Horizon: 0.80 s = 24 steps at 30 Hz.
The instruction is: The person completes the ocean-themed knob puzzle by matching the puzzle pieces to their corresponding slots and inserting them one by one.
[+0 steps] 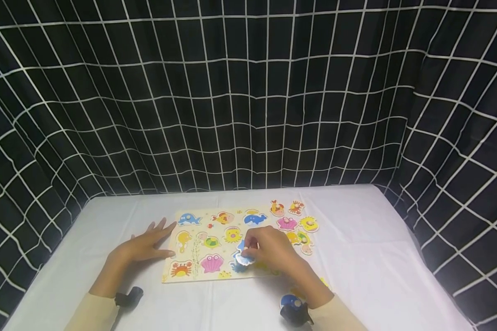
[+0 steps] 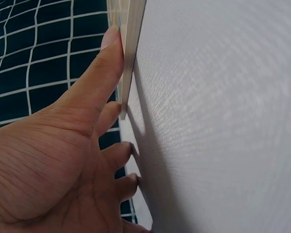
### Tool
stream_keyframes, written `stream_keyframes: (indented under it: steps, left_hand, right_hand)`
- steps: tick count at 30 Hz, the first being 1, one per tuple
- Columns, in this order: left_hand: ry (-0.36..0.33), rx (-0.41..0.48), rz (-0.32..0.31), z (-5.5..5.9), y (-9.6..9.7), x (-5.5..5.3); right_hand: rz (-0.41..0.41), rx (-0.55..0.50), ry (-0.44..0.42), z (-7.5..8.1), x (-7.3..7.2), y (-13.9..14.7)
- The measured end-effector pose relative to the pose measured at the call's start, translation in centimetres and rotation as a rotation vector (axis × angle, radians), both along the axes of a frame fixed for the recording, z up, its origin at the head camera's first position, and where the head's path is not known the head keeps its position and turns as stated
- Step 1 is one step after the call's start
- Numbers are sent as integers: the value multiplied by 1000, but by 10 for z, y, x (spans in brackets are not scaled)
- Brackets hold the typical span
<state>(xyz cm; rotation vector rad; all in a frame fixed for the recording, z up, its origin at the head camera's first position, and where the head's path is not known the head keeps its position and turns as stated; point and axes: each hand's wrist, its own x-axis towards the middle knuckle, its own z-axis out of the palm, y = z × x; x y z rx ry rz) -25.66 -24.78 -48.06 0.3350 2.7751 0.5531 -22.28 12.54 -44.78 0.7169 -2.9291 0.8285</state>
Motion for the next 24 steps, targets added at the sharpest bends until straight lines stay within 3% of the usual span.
stream_keyframes:
  steps: [5, 14, 24]
  left_hand:
    - [-8, -2, 2, -2, 0, -2]
    - [11, 0, 5, -4, -4, -4]
    - [-2, -5, 6, 1, -1, -1]
  right_hand:
    - [-35, 20, -65, -4, 1, -8]
    - [8, 22, 1, -10, 0, -15]
    - [-42, 59, 11, -21, -1, -22]
